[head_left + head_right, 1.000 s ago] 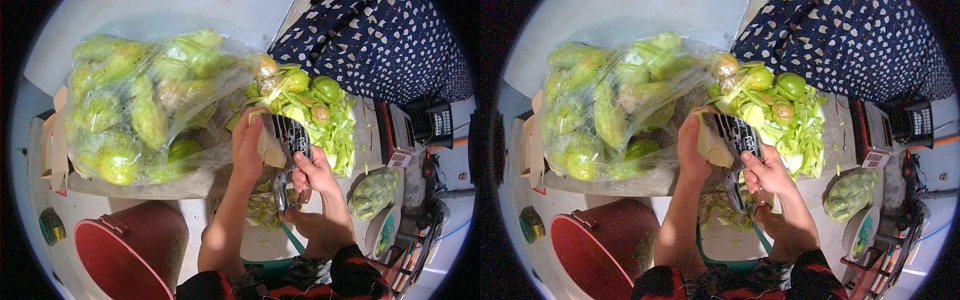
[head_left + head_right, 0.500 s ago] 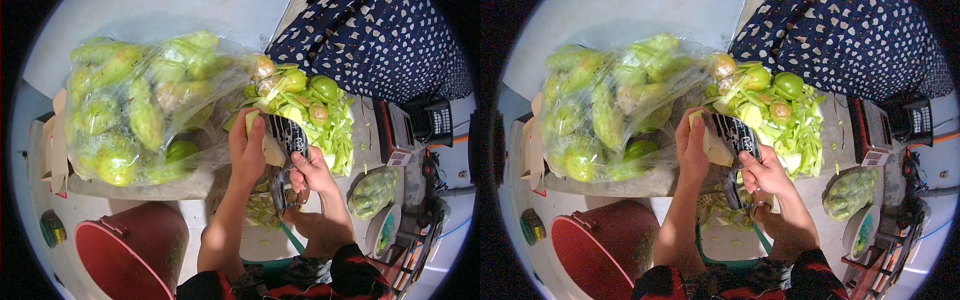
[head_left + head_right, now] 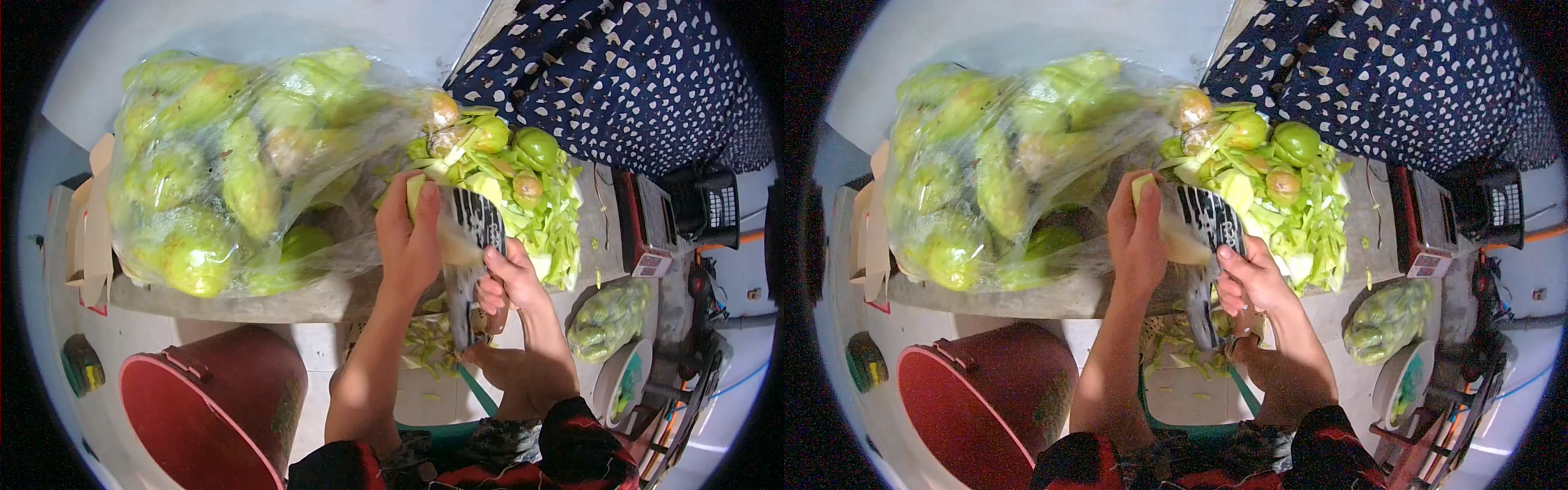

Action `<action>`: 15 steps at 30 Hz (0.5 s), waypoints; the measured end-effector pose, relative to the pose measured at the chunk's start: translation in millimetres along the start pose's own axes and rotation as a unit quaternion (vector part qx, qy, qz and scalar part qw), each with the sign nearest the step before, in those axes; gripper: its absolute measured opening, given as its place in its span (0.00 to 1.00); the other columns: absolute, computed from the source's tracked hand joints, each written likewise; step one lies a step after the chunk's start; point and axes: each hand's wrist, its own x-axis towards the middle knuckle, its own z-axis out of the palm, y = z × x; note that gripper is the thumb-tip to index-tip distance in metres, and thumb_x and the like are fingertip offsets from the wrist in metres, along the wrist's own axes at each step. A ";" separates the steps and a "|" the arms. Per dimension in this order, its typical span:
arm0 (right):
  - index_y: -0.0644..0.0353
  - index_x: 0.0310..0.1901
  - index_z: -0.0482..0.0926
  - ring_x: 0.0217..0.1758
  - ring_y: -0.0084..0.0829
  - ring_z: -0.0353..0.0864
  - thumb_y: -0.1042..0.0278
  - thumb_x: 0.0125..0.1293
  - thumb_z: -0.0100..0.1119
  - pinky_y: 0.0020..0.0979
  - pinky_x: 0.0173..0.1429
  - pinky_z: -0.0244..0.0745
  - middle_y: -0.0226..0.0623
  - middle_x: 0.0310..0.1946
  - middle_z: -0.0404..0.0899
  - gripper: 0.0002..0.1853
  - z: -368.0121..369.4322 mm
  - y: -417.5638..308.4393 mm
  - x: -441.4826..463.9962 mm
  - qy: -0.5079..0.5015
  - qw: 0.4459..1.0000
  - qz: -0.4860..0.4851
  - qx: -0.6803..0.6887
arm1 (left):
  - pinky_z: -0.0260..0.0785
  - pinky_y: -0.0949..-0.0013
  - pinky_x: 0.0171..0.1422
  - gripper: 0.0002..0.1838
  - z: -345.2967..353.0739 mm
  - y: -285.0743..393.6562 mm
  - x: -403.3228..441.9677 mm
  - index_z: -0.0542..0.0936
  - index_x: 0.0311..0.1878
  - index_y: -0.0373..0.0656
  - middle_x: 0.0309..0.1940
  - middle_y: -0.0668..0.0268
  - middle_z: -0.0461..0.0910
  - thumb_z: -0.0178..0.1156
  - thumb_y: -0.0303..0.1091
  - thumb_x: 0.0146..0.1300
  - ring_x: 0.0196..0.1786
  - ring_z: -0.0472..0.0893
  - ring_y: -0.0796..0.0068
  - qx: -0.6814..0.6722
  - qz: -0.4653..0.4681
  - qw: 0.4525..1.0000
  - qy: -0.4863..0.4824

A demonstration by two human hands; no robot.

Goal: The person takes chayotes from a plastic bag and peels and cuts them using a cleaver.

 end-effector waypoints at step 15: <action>0.61 0.36 0.67 0.12 0.21 0.67 0.61 0.73 0.56 0.26 0.17 0.64 0.28 0.13 0.66 0.14 0.8 -11.9 -15.8 0.093 0.965 -0.197 -0.143 | 0.73 0.54 0.46 0.28 -17.0 6.6 11.4 0.68 0.60 0.48 0.38 0.65 0.75 0.44 0.62 0.72 0.43 0.77 0.67 -0.475 -0.208 0.855 0.008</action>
